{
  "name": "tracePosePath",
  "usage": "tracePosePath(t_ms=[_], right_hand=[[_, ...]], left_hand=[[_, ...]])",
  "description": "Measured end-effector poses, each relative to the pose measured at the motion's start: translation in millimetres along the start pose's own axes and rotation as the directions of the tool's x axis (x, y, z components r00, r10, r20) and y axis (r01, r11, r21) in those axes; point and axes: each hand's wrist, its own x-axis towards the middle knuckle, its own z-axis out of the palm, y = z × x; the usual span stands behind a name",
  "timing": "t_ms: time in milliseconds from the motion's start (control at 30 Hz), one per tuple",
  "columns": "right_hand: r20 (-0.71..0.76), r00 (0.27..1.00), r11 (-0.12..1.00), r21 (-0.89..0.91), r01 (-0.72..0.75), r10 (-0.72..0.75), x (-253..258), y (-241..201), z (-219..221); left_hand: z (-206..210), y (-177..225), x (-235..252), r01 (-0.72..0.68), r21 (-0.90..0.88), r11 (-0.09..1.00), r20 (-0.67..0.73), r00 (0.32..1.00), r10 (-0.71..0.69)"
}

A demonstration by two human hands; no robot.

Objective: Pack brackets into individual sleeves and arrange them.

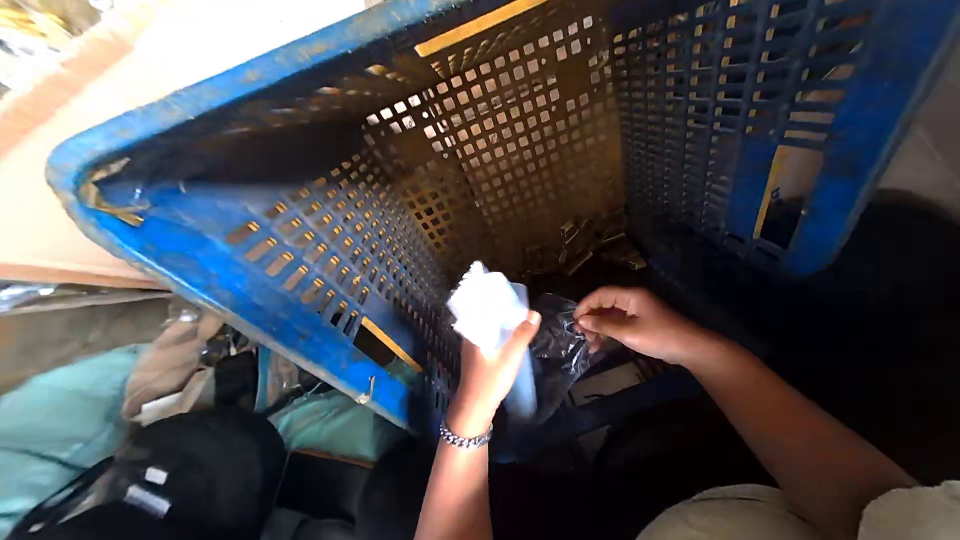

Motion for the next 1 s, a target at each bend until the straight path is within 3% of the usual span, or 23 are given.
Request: tracePosePath(t_ms=[67, 133, 300, 400, 433, 467, 500, 567, 633, 667, 767, 867, 933, 1000], right_hand=[[-0.025, 0.999, 0.999, 0.019, 0.026, -0.026, -2, 1, 8], [-0.067, 0.998, 1.000, 0.017, 0.000, 0.001, -3, 2, 15], [0.169, 0.985, 0.998, 0.049, -0.040, 0.031, -11, 2, 8], [0.028, 0.997, 0.983, 0.167, -0.081, 0.077, -7, 1, 15], [-0.040, 0.995, 0.974, 0.210, -0.084, 0.094, -5, -1, 18], [-0.099, 0.992, 0.975, 0.213, -0.059, 0.081, -3, -3, 23], [-0.130, 0.991, 0.987, 0.160, 0.006, 0.015, -4, -4, 29], [-0.031, 0.965, 0.965, -0.019, 0.261, -0.261, -6, -3, 46], [0.224, 0.845, 0.853, -0.090, 0.514, -0.486, 0, -4, 55], [0.311, 0.815, 0.847, -0.055, 0.529, -0.489, 6, -8, 53], [0.364, 0.884, 0.955, 0.065, 0.291, -0.294, 40, -16, 32], [0.215, 0.976, 0.996, 0.072, -0.046, 0.030, 105, 1, 24], [0.110, 0.963, 0.970, -0.041, -0.242, 0.245, 157, 21, 48], [0.076, 0.966, 0.918, -0.337, -0.209, 0.248, 204, 53, 90]], left_hand=[[6, -2, -5, -0.010, 0.015, 1.000, 0.158, 0.987, 0.007], [10, -2, -7, -0.029, 0.042, 0.999, 0.180, 0.983, 0.021], [4, -2, 4, -0.097, 0.043, 0.994, -0.027, 0.995, 0.098], [-7, -12, 6, -0.279, 0.311, 0.909, -0.194, 0.917, 0.348], [-13, -12, 4, -0.271, 0.336, 0.902, -0.236, 0.903, 0.359], [-18, -8, -3, -0.220, 0.246, 0.944, -0.240, 0.930, 0.280], [-20, 1, -14, -0.128, 0.042, 0.991, -0.173, 0.976, 0.134], [-15, 12, -38, 0.094, -0.291, 0.952, 0.100, 0.993, -0.067], [-12, 7, -46, 0.147, -0.355, 0.923, 0.246, 0.967, -0.059], [-18, 2, -43, 0.077, -0.337, 0.938, 0.246, 0.969, 0.009], [-41, -10, -32, -0.187, -0.101, 0.977, 0.006, 0.982, 0.189], [-52, -18, -21, -0.240, 0.283, 0.929, -0.270, 0.909, 0.318], [-56, -18, -16, -0.271, 0.374, 0.887, -0.311, 0.864, 0.395], [-54, -10, -11, -0.300, 0.375, 0.877, -0.319, 0.846, 0.426]])
